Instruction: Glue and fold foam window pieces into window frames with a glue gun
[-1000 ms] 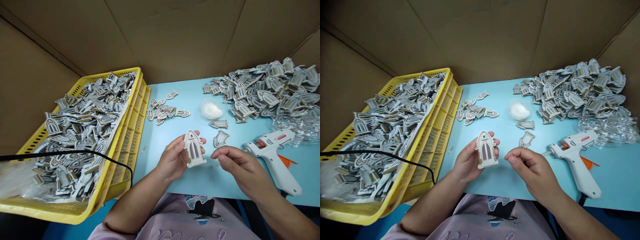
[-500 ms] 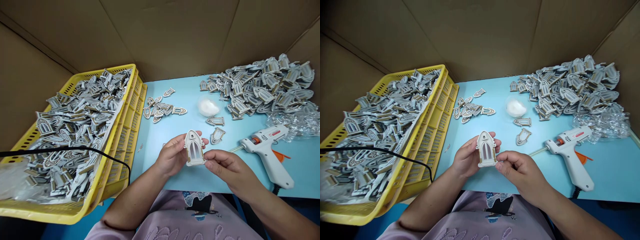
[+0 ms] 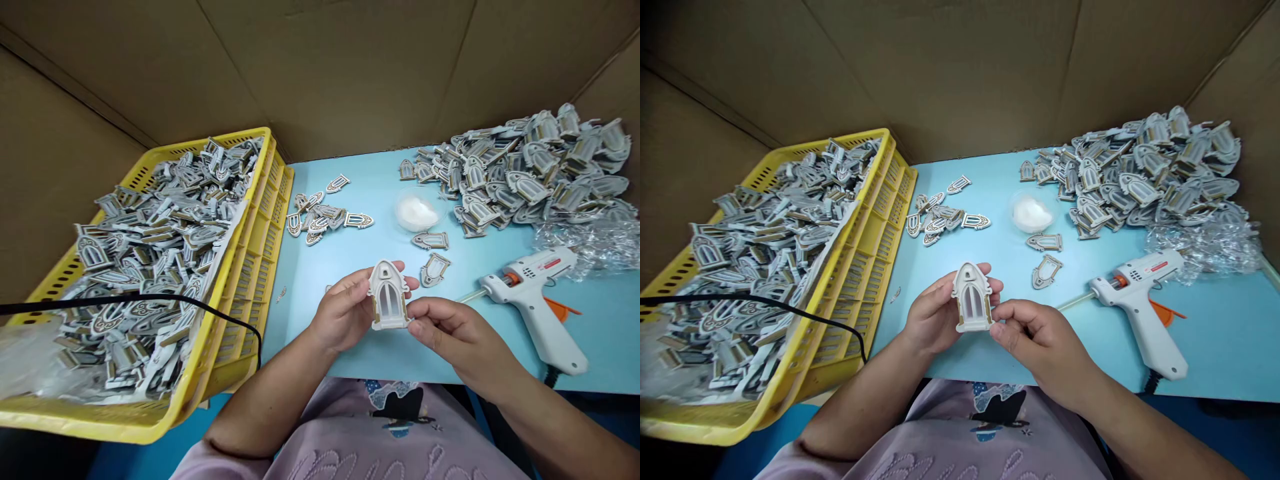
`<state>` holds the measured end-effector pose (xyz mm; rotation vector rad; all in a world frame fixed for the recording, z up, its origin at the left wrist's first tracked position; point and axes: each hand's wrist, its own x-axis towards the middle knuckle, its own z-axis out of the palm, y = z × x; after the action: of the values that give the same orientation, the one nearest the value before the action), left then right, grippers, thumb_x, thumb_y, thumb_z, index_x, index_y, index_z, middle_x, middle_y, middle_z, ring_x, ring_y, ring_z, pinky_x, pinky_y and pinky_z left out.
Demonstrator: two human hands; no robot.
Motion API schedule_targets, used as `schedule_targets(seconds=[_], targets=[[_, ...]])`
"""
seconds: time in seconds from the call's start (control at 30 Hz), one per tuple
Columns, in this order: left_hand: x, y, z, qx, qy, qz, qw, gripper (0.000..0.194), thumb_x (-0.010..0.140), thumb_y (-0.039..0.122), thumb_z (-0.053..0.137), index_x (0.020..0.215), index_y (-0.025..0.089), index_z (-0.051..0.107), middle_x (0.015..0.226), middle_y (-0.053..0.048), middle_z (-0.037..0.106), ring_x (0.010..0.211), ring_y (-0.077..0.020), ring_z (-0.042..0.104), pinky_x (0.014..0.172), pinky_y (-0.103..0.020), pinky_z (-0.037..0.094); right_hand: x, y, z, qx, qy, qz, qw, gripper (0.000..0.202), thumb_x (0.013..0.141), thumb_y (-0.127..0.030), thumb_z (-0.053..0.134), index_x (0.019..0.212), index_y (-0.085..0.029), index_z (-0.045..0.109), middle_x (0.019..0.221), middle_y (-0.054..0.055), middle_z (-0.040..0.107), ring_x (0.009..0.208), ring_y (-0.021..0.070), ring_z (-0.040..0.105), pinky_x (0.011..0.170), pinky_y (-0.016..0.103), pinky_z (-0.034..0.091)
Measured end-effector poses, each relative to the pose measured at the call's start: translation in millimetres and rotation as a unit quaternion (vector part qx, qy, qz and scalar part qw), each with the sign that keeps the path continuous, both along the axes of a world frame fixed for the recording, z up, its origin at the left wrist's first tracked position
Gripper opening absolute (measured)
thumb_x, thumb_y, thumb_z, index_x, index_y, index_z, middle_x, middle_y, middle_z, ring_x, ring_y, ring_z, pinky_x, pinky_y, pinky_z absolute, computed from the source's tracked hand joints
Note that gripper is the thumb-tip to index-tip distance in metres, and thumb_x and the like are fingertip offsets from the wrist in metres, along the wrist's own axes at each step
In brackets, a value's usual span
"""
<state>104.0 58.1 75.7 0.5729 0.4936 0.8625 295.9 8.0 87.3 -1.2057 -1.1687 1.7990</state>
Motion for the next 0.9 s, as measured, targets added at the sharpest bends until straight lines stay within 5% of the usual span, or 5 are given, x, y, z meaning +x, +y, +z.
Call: schedule_targets(seconds=[0.9], targets=[[-2.5, -1.7, 3.5, 0.001, -0.004, -0.003, 1.0, 0.041, 0.083, 0.042, 0.073, 0.116, 0.019, 0.073, 0.108, -0.009, 0.076, 0.091, -0.0196, 0.071, 0.083, -0.03, 0.056, -1.9, 2.3, -1.0, 0.002, -0.004, 0.017, 1.0, 0.025, 0.091, -0.05, 0.064, 0.096, -0.025, 0.065, 0.079, -0.003, 0.048, 0.074, 0.012, 0.04, 0.069, 0.027, 0.032]])
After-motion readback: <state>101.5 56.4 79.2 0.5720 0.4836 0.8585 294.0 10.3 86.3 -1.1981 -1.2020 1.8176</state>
